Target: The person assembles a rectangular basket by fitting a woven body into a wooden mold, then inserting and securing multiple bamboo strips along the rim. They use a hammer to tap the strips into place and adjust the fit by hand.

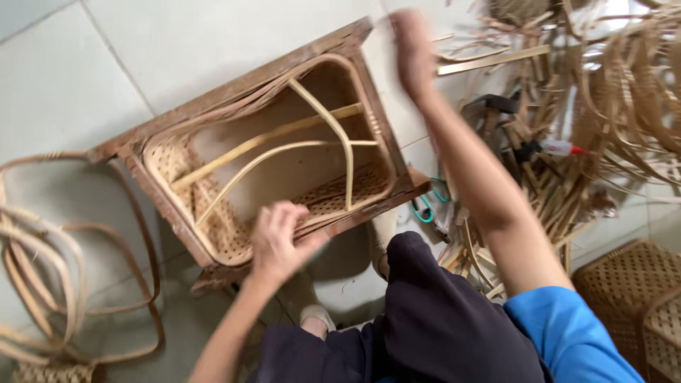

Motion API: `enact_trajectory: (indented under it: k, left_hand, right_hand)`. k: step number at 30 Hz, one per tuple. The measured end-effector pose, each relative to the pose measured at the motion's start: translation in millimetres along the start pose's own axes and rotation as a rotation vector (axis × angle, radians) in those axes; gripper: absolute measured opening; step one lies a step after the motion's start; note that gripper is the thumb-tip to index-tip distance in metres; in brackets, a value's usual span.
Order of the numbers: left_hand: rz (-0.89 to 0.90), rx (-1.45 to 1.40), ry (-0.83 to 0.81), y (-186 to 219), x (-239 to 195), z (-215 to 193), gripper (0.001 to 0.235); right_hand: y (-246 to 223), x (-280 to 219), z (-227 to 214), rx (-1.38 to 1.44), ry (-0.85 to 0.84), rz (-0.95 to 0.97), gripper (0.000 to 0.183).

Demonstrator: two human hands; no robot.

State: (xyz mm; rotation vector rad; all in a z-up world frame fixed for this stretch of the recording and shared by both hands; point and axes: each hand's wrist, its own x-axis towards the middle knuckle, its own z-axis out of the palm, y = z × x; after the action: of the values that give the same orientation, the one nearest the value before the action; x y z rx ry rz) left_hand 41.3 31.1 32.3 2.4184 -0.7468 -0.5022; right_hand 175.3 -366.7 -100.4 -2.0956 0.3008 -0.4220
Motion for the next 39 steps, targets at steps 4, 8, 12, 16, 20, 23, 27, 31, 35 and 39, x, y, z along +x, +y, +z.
enact_trajectory:
  k: [4, 8, 12, 16, 20, 23, 27, 31, 35, 39]
  left_hand:
    - [0.075, 0.057, 0.21, -5, -39, 34, 0.064]
    - [0.114, 0.143, 0.299, -12, -37, 45, 0.057]
    - [0.17, 0.192, 0.366, -15, -38, 49, 0.056]
    - [0.182, 0.224, 0.365, -15, -44, 50, 0.052]
    - [0.219, 0.218, 0.36, -19, -44, 51, 0.05]
    - [0.235, 0.199, 0.341, -22, -47, 52, 0.049]
    - [0.242, 0.193, 0.318, -23, -47, 51, 0.05]
    - [0.254, 0.214, 0.353, -26, -46, 52, 0.053]
    - [0.25, 0.205, 0.338, -23, -45, 49, 0.054]
    - [0.213, 0.084, 0.23, -19, -31, 29, 0.063]
  right_hand:
    - [103, -15, -36, -0.789, -0.01, -0.193, 0.037]
    - [139, -25, -35, -0.886, -0.162, -0.219, 0.007]
    - [136, 2, -40, -0.641, -0.188, -0.228, 0.014]
    - [89, 32, -73, -0.567, -0.156, -0.193, 0.015]
    - [-12, 40, -74, -0.341, -0.134, -0.153, 0.017]
    - [-97, 6, -20, 0.064, -0.193, -0.052, 0.02]
    - [-173, -59, 65, 0.205, -0.28, -0.007, 0.024]
    - [-188, -79, 100, 0.137, -0.271, 0.071, 0.026]
    - [-181, -76, 109, 0.111, -0.302, 0.155, 0.025]
    - [-171, -78, 112, 0.001, -0.376, 0.136, 0.025]
